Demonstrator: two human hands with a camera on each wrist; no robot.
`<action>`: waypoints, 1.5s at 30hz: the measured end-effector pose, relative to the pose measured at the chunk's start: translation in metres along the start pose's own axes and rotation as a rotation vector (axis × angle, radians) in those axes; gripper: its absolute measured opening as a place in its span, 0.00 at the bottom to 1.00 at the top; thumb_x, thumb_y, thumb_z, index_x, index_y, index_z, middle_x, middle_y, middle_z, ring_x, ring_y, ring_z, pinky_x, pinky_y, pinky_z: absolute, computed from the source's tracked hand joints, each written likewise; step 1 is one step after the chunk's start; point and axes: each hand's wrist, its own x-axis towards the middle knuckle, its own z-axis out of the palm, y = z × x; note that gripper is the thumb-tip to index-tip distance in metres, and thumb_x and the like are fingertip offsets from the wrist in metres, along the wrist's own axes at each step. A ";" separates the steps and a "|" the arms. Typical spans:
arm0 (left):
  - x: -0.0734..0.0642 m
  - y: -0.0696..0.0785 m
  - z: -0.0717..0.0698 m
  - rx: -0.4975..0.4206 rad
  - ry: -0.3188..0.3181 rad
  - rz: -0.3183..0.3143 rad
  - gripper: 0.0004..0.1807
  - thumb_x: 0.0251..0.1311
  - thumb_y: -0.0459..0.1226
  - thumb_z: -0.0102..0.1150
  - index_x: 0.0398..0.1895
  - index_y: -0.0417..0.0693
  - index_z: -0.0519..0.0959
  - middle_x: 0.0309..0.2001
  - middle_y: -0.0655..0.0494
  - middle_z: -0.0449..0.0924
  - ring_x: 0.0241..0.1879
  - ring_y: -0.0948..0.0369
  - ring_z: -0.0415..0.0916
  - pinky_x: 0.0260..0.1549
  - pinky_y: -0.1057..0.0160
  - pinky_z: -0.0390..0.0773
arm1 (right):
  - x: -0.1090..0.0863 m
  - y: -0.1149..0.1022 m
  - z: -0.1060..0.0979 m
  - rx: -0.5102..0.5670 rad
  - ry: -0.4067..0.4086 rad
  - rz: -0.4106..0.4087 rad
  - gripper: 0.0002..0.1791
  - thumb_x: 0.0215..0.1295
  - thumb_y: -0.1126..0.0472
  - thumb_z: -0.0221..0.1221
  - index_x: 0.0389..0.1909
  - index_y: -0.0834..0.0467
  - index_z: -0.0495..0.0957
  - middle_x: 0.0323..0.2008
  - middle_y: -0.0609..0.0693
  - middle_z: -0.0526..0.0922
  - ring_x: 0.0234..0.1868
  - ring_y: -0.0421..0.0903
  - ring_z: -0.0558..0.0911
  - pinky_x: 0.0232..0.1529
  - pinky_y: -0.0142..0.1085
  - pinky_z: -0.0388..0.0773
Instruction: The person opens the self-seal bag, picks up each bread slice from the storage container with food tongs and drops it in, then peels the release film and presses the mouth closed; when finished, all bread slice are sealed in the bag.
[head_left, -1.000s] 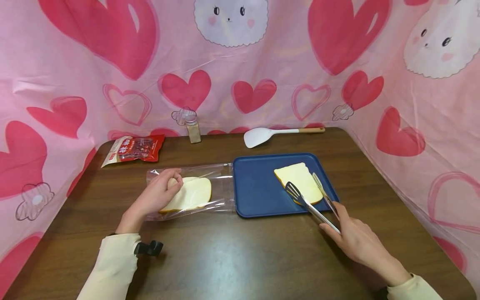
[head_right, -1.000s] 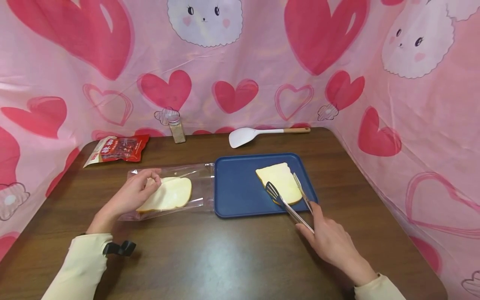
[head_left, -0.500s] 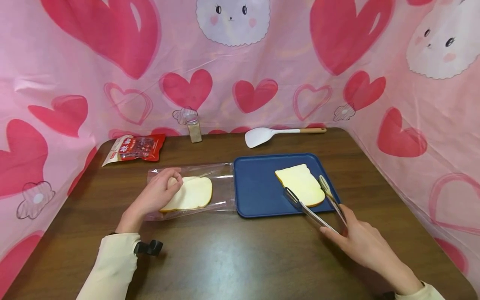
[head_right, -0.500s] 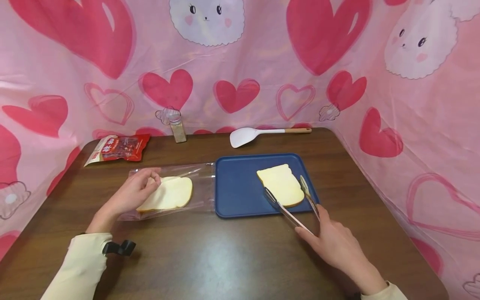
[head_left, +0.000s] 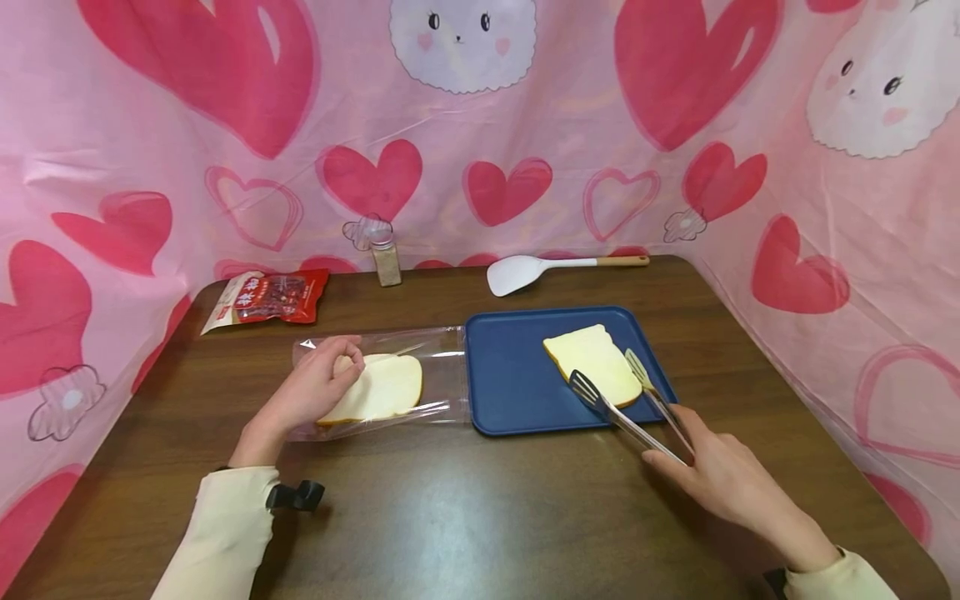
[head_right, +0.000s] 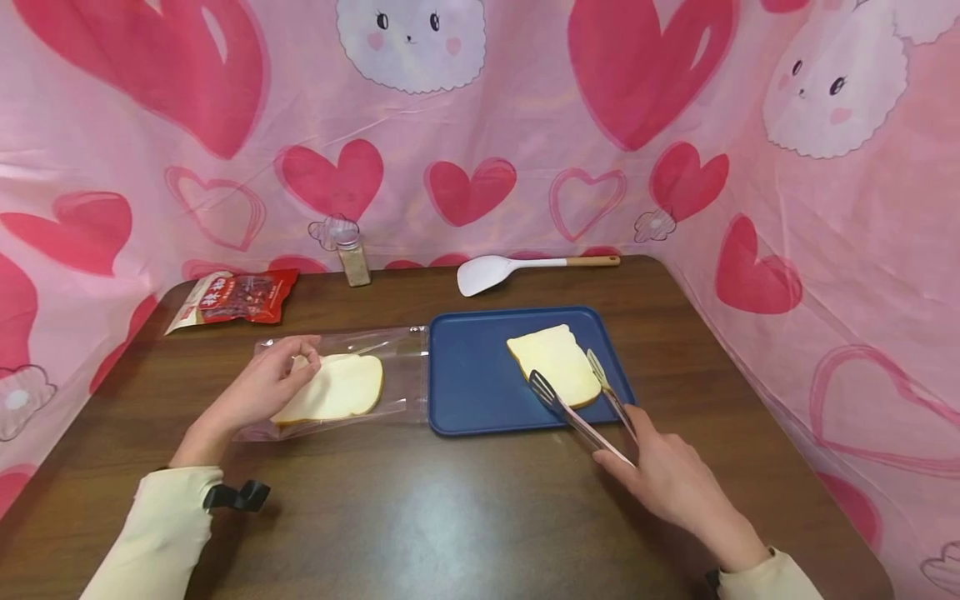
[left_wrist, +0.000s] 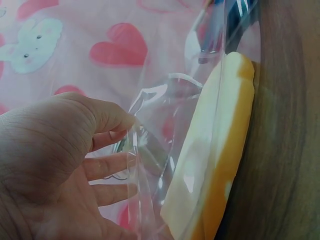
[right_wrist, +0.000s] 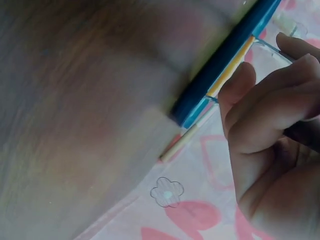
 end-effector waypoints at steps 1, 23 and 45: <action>0.000 0.000 0.000 0.001 0.003 0.005 0.04 0.74 0.35 0.56 0.44 0.43 0.77 0.74 0.31 0.68 0.76 0.31 0.60 0.73 0.24 0.53 | 0.002 0.000 0.000 0.006 0.002 -0.004 0.42 0.66 0.40 0.69 0.69 0.63 0.67 0.24 0.47 0.74 0.29 0.48 0.77 0.30 0.43 0.73; 0.000 -0.001 -0.001 0.007 0.002 -0.014 0.03 0.74 0.35 0.56 0.44 0.44 0.77 0.75 0.32 0.67 0.76 0.31 0.59 0.74 0.24 0.54 | 0.004 0.001 0.011 0.025 0.039 -0.055 0.42 0.68 0.44 0.69 0.70 0.65 0.65 0.23 0.47 0.74 0.28 0.47 0.77 0.29 0.44 0.74; -0.003 -0.001 -0.003 -0.004 -0.007 -0.020 0.05 0.75 0.36 0.56 0.45 0.44 0.76 0.76 0.33 0.66 0.77 0.31 0.58 0.73 0.24 0.55 | -0.003 -0.009 0.017 -0.051 0.048 -0.076 0.38 0.70 0.44 0.67 0.69 0.62 0.65 0.24 0.51 0.79 0.27 0.49 0.82 0.27 0.49 0.78</action>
